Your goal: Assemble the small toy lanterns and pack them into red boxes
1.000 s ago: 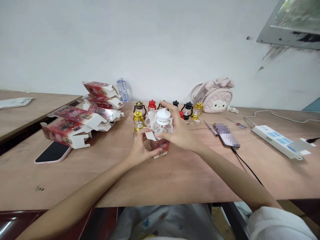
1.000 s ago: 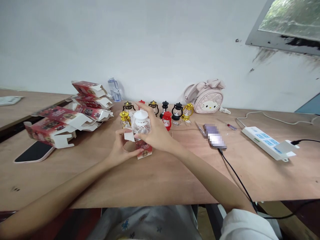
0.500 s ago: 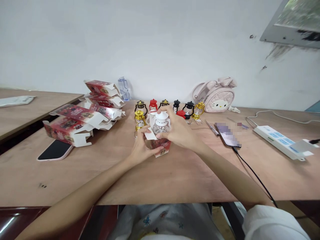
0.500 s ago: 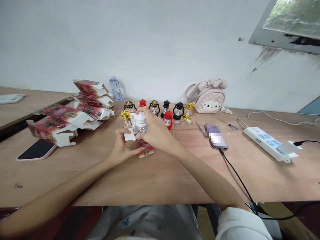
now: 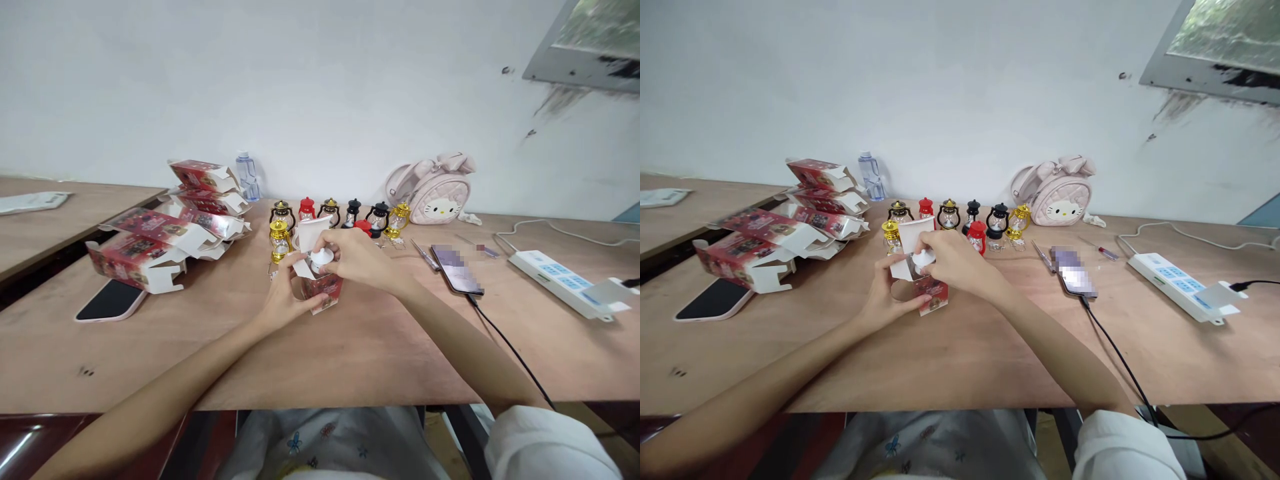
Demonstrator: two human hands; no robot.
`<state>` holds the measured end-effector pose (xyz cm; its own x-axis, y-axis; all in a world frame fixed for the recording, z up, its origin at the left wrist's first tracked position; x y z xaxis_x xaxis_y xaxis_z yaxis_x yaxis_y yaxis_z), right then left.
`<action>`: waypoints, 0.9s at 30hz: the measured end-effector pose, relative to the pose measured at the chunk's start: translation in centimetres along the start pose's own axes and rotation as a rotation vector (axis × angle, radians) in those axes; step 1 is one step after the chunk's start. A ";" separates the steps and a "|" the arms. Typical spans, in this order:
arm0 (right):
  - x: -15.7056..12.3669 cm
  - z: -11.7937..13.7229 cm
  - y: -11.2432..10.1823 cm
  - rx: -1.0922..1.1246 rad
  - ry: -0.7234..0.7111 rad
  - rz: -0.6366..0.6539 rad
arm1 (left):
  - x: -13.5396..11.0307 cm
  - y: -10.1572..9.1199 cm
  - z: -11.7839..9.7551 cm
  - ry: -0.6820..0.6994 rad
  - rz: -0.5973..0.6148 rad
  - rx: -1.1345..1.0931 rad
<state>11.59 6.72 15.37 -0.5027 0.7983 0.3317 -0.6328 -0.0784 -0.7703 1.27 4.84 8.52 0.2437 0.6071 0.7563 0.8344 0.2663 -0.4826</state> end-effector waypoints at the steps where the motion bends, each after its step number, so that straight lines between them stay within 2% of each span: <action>1: 0.2 0.4 0.0 -0.046 -0.012 0.027 | 0.0 0.1 -0.1 0.004 0.008 -0.027; 6: 0.8 1.7 0.2 -0.201 -0.076 0.107 | 0.1 0.5 -0.5 0.016 0.015 -0.168; 9: 0.8 1.7 0.5 -0.173 -0.095 0.135 | 0.0 0.7 -0.4 0.023 0.033 -0.150; 13: 0.1 1.7 0.8 -0.125 -0.093 0.179 | 0.1 1.1 -0.3 0.008 0.127 -0.051; 15: -0.5 2.2 -0.2 -0.076 -0.139 0.092 | 0.2 1.1 -0.6 0.008 0.163 0.014; 17: -1.1 2.1 -2.3 0.030 -0.173 -0.088 | 0.4 0.9 -1.0 0.021 0.178 0.065; 20: -2.3 -0.9 -5.2 0.293 -0.137 -0.372 | 0.6 0.8 -1.5 0.059 0.173 0.096; 22: -2.5 -4.0 -5.6 0.496 -0.063 -0.463 | 0.7 0.7 -1.7 0.069 0.171 0.098; 24: -1.9 -6.8 -4.0 0.696 0.034 -0.396 | 0.8 0.8 -1.6 0.063 0.179 0.090; 27: -0.6 -8.5 0.1 0.924 0.161 -0.168 | 0.8 0.9 -1.4 0.054 0.202 0.074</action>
Point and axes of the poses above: each hand's wrist, its own x-axis towards the middle knuckle, its own y-axis out of the palm, z = x × y, the point moved 10 cm from there along x, towards the middle knuckle, and after that the axes turned 7 degrees about x, right-handed, at the moved point
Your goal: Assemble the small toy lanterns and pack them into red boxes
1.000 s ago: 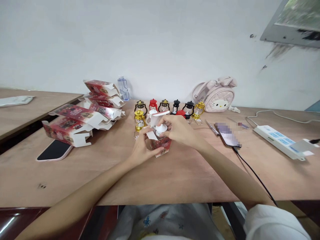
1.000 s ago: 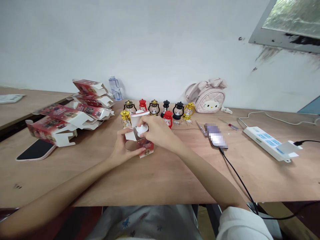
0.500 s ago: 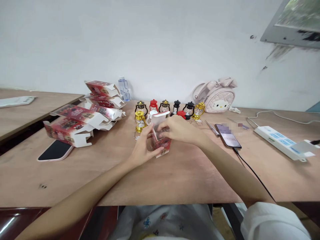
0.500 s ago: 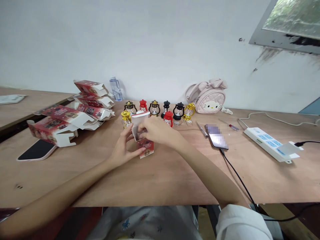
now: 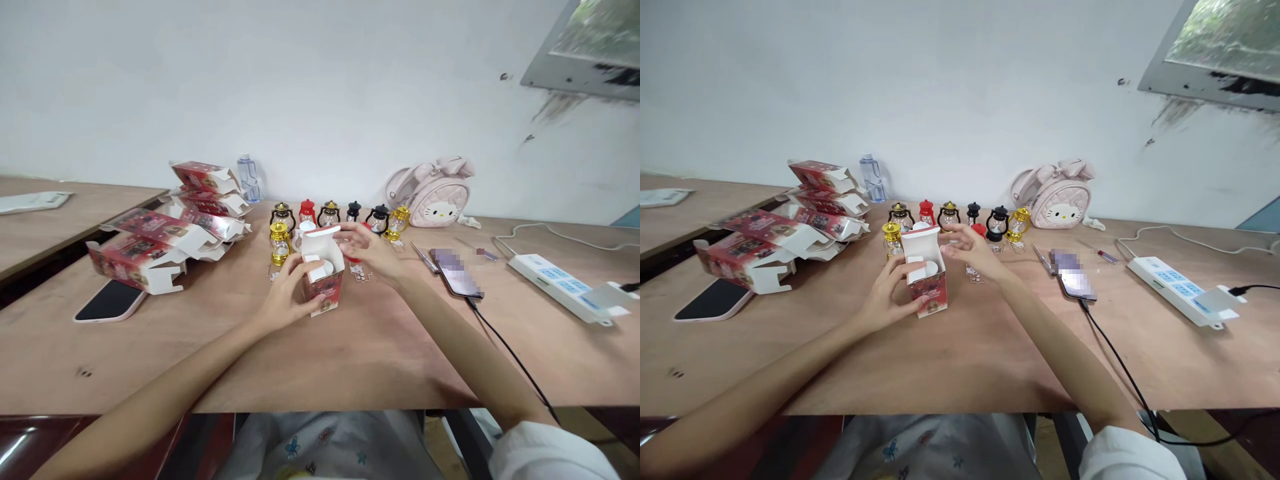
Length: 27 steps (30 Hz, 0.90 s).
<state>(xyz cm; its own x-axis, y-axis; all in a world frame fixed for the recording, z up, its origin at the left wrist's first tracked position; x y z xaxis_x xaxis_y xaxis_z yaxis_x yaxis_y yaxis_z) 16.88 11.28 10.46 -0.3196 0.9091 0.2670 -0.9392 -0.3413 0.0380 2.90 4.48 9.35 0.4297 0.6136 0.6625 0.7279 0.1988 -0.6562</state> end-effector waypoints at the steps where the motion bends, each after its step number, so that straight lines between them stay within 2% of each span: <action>1: 0.2 -0.9 0.8 0.036 0.046 0.040 | 0.0 0.1 0.1 -0.002 0.007 -0.006; 3: 0.5 -1.6 2.3 0.078 0.080 0.097 | -0.2 0.2 0.3 -0.007 0.009 -0.016; 5: 0.6 -1.2 3.6 0.089 0.045 0.148 | -0.3 0.3 0.5 -0.014 -0.012 -0.035; 10: -0.6 2.5 4.9 0.062 -0.232 0.254 | -0.3 0.4 0.5 -0.001 -0.018 -0.055; 13: -1.7 3.3 5.2 -0.002 -0.313 0.315 | -0.2 0.6 0.4 0.018 0.002 -0.055; 20: -2.6 3.4 5.3 -0.326 -0.450 0.254 | -1.0 0.8 1.8 -0.039 -0.137 -0.250; 27: -4.1 3.2 5.0 -0.564 -0.657 0.248 | -0.6 1.2 1.8 -0.102 -0.070 -0.351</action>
Point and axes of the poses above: each hand's wrist, its own x-axis towards the middle knuckle, its own y-axis out of the palm, z = x × y, the point moved 10 cm from there along x, towards the middle knuckle, and after that the axes turned 7 degrees about x, right-handed, at the moved point
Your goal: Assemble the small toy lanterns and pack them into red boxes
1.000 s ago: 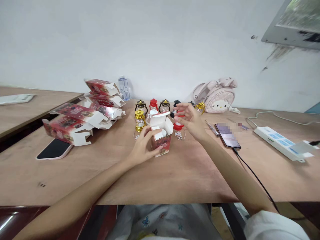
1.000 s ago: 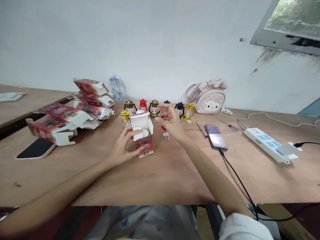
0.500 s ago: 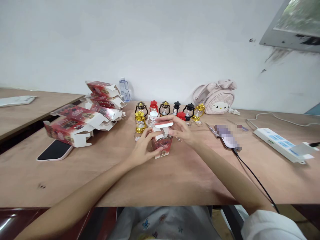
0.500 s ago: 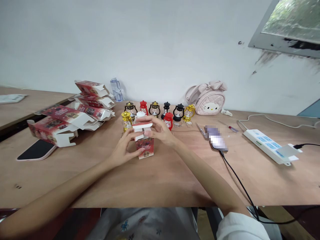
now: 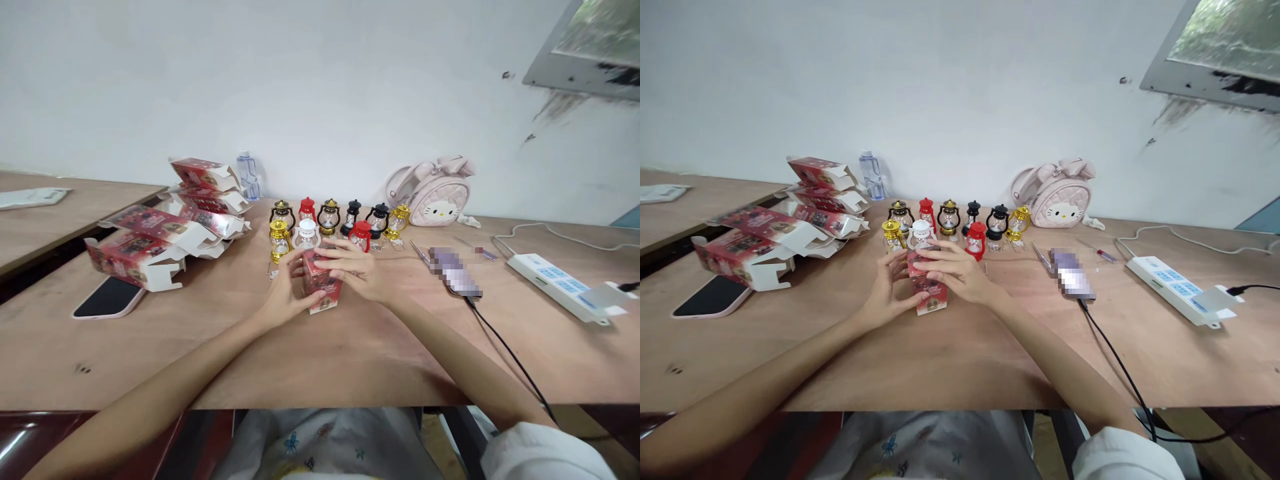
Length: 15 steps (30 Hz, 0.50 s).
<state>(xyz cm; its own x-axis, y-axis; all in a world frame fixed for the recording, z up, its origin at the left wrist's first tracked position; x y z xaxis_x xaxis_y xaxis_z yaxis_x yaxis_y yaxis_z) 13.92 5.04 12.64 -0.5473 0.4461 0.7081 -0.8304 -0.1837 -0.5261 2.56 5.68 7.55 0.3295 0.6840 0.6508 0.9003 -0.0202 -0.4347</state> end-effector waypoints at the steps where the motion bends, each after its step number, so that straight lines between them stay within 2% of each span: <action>1: -0.3 0.2 0.1 -0.033 -0.027 0.000 | 0.0 0.1 0.1 -0.016 0.010 -0.004; 9: -1.7 -0.2 1.4 -0.091 0.031 0.060 | -0.1 1.0 1.3 -0.134 0.096 -0.111; 15: -2.3 -0.5 2.4 -0.108 0.031 0.150 | -0.1 1.2 1.0 -0.095 0.113 -0.099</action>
<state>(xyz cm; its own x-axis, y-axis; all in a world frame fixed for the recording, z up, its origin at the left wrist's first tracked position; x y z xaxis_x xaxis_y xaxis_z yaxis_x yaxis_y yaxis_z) 13.18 3.99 9.54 -0.6597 0.4475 0.6038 -0.7224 -0.1557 -0.6738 3.31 6.31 6.37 0.4062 0.7388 0.5378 0.8843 -0.1695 -0.4352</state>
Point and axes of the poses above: each hand's wrist, its own x-axis towards the middle knuckle, its own y-axis out of the palm, z = x × y, the point moved 10 cm from there along x, towards the middle knuckle, and after that the axes turned 7 degrees about x, right-handed, at the moved point
